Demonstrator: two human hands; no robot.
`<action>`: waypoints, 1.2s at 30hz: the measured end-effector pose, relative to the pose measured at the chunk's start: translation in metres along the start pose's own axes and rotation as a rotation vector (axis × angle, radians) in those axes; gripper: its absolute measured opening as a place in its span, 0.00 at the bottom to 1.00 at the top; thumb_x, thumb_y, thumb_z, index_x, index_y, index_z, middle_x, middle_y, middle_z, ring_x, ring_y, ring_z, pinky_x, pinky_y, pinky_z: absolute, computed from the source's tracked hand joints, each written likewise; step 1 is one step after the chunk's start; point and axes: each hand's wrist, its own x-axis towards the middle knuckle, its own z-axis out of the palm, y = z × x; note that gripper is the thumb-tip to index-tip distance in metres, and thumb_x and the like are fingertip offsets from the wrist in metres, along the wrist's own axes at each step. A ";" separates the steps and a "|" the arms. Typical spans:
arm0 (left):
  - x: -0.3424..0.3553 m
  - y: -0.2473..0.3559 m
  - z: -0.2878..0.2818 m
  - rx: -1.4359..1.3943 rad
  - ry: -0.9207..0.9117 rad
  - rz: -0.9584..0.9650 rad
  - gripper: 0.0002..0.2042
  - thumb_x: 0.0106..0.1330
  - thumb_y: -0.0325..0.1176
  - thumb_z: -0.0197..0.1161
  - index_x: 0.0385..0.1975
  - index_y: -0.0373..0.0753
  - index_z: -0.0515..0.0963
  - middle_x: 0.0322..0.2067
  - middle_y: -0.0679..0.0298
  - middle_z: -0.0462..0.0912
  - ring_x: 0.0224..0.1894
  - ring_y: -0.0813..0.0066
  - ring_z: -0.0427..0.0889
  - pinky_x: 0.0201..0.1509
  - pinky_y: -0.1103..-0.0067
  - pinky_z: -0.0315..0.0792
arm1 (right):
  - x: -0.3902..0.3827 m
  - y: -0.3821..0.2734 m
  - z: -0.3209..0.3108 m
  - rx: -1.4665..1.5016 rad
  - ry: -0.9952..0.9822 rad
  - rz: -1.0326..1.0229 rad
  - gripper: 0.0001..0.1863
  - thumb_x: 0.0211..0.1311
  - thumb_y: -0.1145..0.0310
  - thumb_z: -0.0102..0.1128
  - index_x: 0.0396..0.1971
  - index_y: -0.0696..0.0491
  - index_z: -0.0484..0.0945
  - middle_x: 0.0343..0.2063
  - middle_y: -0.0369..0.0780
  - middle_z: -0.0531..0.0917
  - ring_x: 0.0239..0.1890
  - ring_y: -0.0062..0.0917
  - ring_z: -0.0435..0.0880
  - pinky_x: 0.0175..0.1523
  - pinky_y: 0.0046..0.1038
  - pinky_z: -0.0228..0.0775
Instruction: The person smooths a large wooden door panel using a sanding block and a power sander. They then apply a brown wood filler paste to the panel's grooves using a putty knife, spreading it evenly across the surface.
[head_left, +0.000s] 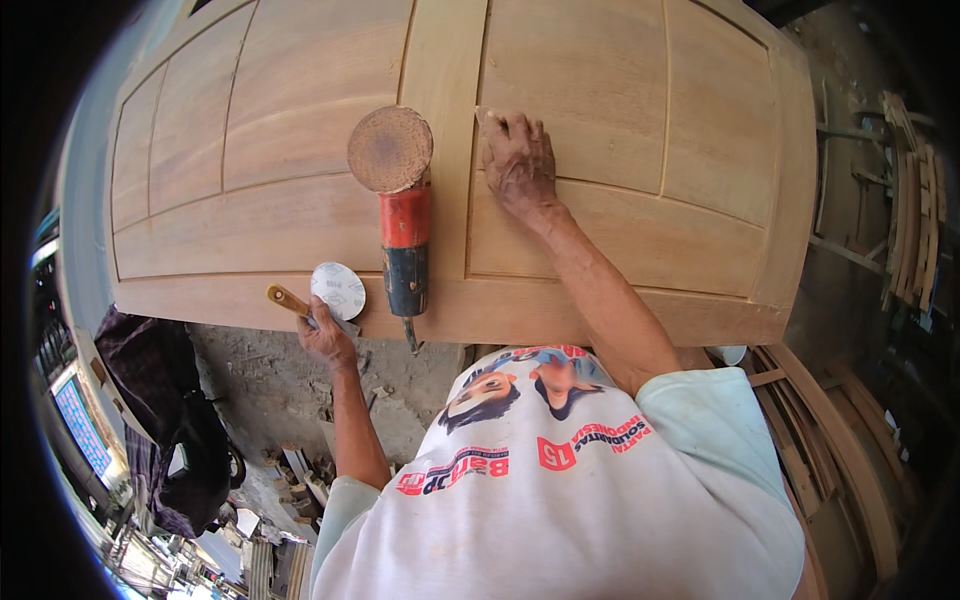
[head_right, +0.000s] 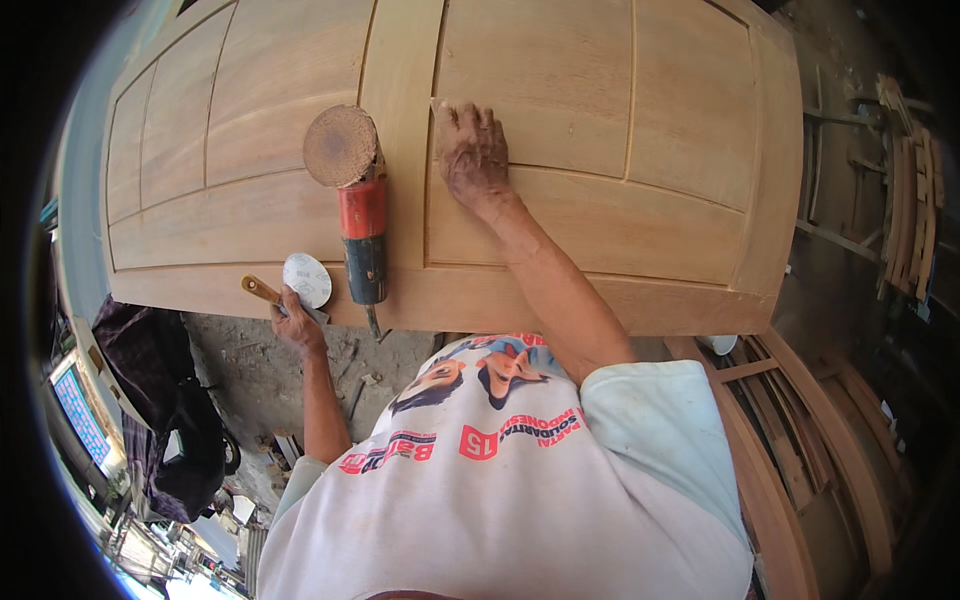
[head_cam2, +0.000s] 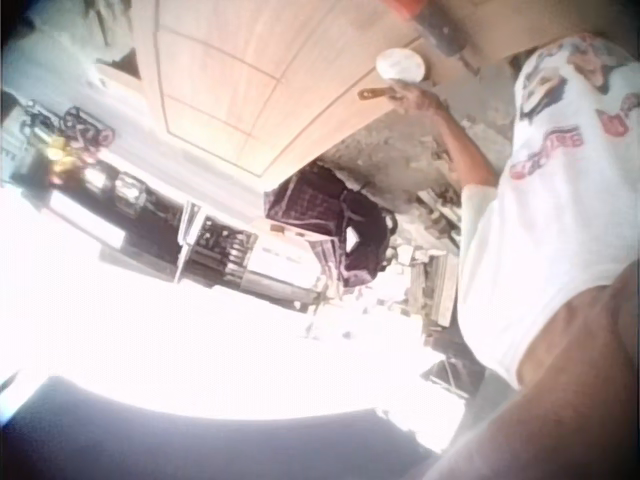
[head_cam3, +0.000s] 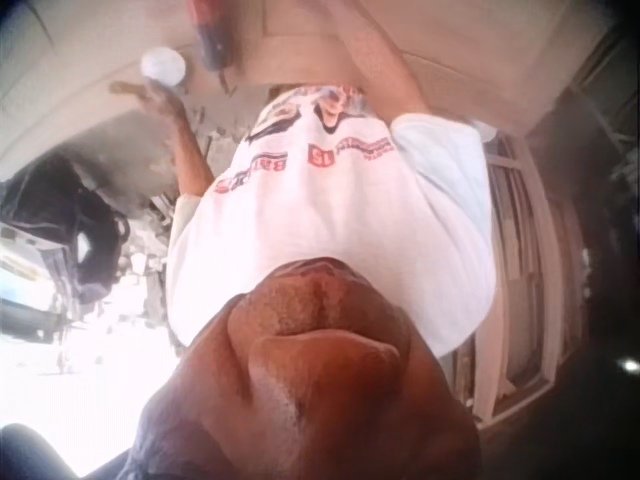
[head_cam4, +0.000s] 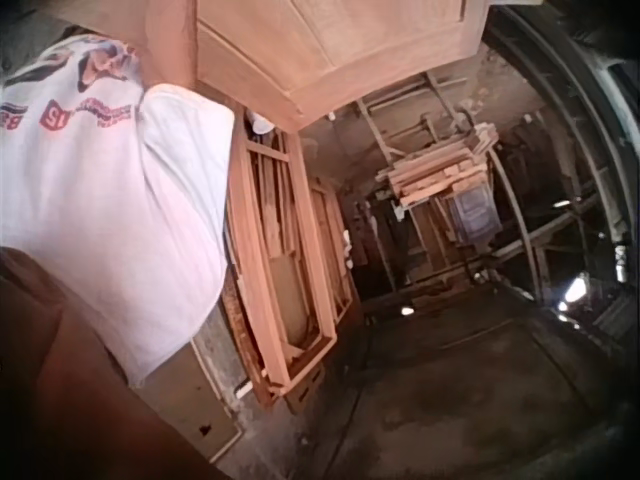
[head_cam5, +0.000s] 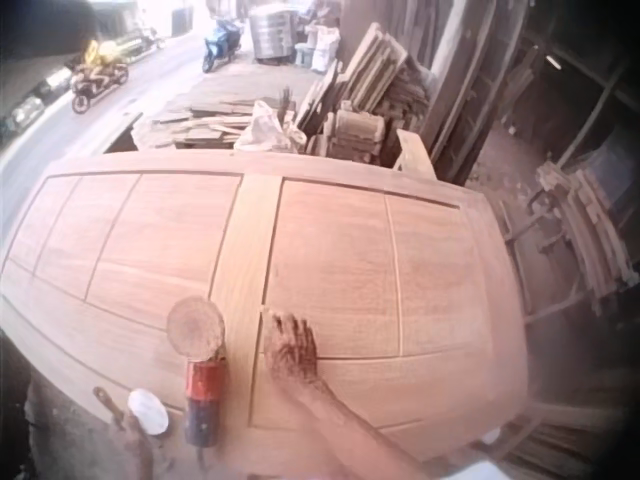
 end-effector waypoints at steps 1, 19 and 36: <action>0.002 0.002 -0.001 -0.020 -0.005 -0.019 0.16 0.78 0.42 0.62 0.45 0.31 0.80 0.35 0.64 0.85 0.35 0.79 0.80 0.39 0.78 0.75 | -0.004 -0.009 0.000 0.066 -0.004 -0.039 0.20 0.69 0.65 0.62 0.58 0.55 0.80 0.49 0.47 0.78 0.53 0.42 0.77 0.60 0.44 0.70; -0.001 -0.005 -0.003 -0.021 -0.003 -0.021 0.15 0.79 0.40 0.61 0.45 0.30 0.79 0.36 0.62 0.86 0.36 0.77 0.83 0.40 0.78 0.77 | -0.074 0.146 -0.099 -0.272 0.089 0.321 0.19 0.72 0.66 0.60 0.58 0.55 0.81 0.50 0.46 0.79 0.52 0.40 0.78 0.57 0.42 0.71; 0.001 -0.005 0.003 -0.029 -0.003 0.007 0.16 0.78 0.41 0.62 0.43 0.30 0.79 0.35 0.62 0.84 0.34 0.77 0.79 0.39 0.76 0.75 | -0.166 0.256 -0.165 -0.436 0.194 0.919 0.20 0.74 0.64 0.56 0.62 0.52 0.79 0.51 0.47 0.76 0.52 0.43 0.74 0.59 0.44 0.67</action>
